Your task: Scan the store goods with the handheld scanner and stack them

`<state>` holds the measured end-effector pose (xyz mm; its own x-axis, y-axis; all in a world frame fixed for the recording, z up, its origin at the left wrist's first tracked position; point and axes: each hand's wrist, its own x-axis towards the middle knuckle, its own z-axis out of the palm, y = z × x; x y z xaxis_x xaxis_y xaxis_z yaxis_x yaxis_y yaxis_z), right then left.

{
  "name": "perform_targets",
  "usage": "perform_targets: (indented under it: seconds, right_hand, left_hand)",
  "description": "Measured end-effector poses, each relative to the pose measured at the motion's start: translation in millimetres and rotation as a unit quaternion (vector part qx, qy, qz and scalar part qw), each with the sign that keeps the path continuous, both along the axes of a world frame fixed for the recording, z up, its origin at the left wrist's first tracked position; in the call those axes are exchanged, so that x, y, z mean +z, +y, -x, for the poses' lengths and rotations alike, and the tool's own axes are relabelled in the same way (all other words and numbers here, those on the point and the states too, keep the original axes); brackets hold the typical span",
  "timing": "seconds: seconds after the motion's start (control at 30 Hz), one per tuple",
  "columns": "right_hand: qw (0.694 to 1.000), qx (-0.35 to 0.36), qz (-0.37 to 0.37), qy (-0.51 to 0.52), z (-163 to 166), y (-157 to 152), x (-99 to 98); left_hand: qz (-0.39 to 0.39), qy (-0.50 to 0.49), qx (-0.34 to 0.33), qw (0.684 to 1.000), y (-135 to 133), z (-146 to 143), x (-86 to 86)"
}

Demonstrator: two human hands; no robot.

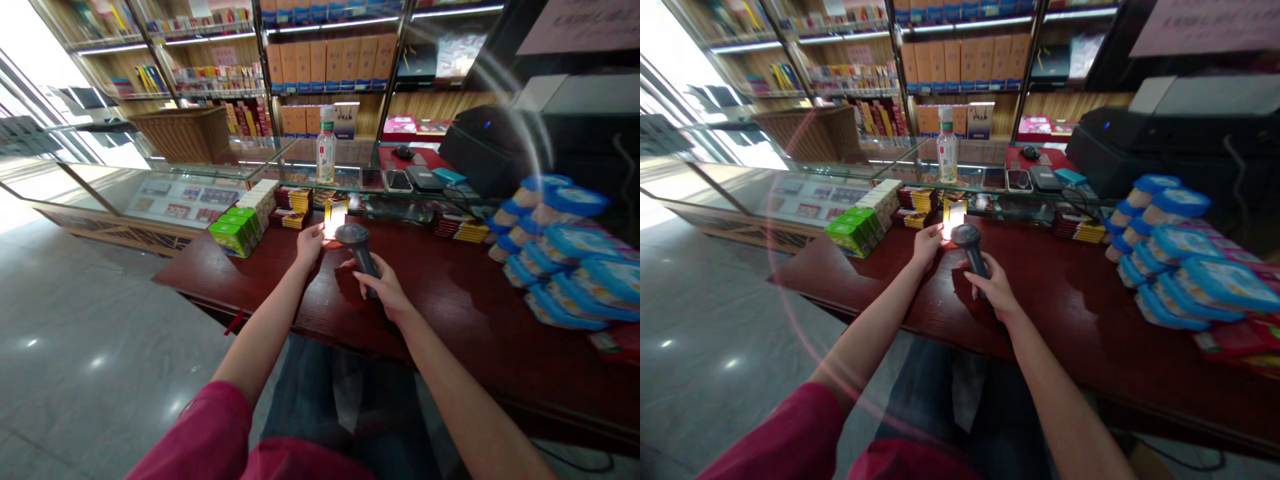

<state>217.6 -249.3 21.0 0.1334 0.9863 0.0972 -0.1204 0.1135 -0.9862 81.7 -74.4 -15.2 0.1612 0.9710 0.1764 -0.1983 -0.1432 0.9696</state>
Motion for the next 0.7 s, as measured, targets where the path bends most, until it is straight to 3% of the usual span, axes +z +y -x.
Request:
perform_targets:
  seconds: [0.07, 0.17, 0.27, 0.4, 0.53, 0.7]
  right_hand:
    - [1.0, -0.001, -0.003, 0.003, -0.2, -0.5, 0.3]
    - [1.0, -0.014, -0.005, 0.014, -1.7, -0.6, -1.0]
    - [0.999, -0.031, -0.004, 0.024, -2.9, -0.9, -2.4]
    - [0.999, -0.027, 0.002, 0.027, -1.8, -3.0, 0.2]
    - [1.0, -0.01, 0.015, 0.022, 0.3, -6.1, 6.2]
    - [0.999, -0.02, 0.035, 0.006, -0.4, -5.1, 7.3]
  left_hand:
    - [-0.03, 0.028, 0.025, 0.999, -1.4, 0.4, 1.4]
    - [-0.119, 0.119, 0.114, 0.979, -2.5, 10.1, 7.9]
    - [-0.21, 0.233, 0.169, 0.934, 0.0, 36.7, 17.6]
    - [-0.307, 0.361, 0.167, 0.865, 10.3, 89.2, 26.5]
    - [-0.321, 0.446, 0.158, 0.82, 24.6, 124.5, 23.3]
    - [-0.307, 0.503, 0.162, 0.791, 42.3, 121.8, 16.8]
